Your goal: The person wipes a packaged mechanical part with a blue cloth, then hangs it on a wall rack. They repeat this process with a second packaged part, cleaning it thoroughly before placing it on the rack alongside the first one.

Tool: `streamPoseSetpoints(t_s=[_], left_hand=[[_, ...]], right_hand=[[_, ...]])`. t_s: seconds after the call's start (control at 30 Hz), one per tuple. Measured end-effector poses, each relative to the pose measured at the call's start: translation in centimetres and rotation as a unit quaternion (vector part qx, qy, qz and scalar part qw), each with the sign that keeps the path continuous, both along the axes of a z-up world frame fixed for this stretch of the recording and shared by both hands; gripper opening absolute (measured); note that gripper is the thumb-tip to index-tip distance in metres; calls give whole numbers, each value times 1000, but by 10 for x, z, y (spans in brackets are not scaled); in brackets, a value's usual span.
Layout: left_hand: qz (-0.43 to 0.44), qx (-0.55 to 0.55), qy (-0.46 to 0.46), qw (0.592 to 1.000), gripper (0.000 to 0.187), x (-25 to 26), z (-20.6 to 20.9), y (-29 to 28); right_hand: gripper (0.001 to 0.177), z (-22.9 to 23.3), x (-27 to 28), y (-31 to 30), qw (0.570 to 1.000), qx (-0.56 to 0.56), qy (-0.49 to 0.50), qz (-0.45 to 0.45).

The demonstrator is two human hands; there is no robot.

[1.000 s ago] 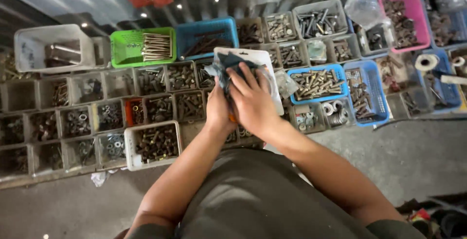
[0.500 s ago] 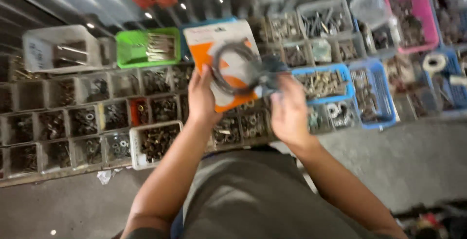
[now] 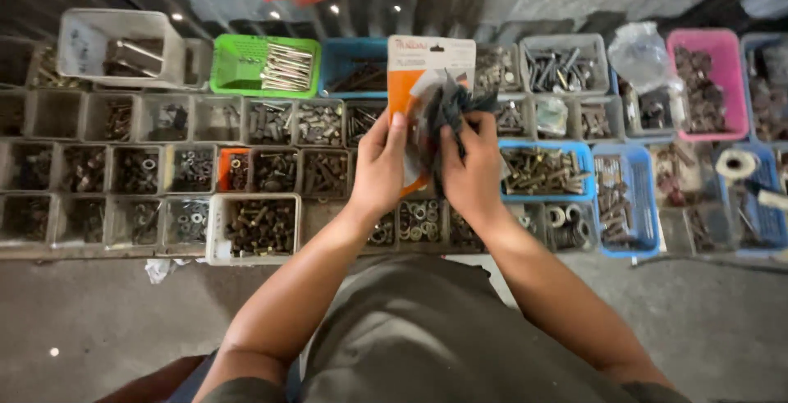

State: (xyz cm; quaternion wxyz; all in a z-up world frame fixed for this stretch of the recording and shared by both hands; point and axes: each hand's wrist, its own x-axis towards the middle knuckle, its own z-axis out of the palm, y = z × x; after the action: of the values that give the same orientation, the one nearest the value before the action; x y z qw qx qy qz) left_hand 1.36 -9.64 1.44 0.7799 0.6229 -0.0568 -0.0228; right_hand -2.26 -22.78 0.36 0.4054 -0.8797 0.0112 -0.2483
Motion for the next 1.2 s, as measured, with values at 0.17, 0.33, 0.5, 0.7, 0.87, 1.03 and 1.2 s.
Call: streamPoseSetpoints(t_s=[0.17,0.33,0.5,0.7,0.87,1.03,1.2], left_hand=[[18,15,-3,1000,31,8,-9,6],[44,-14,7,999,32,18,-8,18],[47,-71,29,996,34,24,-56,28],[12,7,18,1000,29,1,-16,20],[11,-7,15,1000,30,2,-19,22],[37,-32,13,999,29,5,-2,33],[17,-19,17,1000,30,5,-12,40]], right_hand=[[15,10,0,0,995,10,-22,98],[25,6,-1,-21,976,-51,-32,211],[33,-16,9,-59,935,-303,-46,180],[33,4,20,-57,947,-296,-56,110],[35,-3,19,-27,962,-211,-108,138],[31,0,-4,-8,961,-179,-107,179],[33,-23,-2,-57,929,-304,-107,184]])
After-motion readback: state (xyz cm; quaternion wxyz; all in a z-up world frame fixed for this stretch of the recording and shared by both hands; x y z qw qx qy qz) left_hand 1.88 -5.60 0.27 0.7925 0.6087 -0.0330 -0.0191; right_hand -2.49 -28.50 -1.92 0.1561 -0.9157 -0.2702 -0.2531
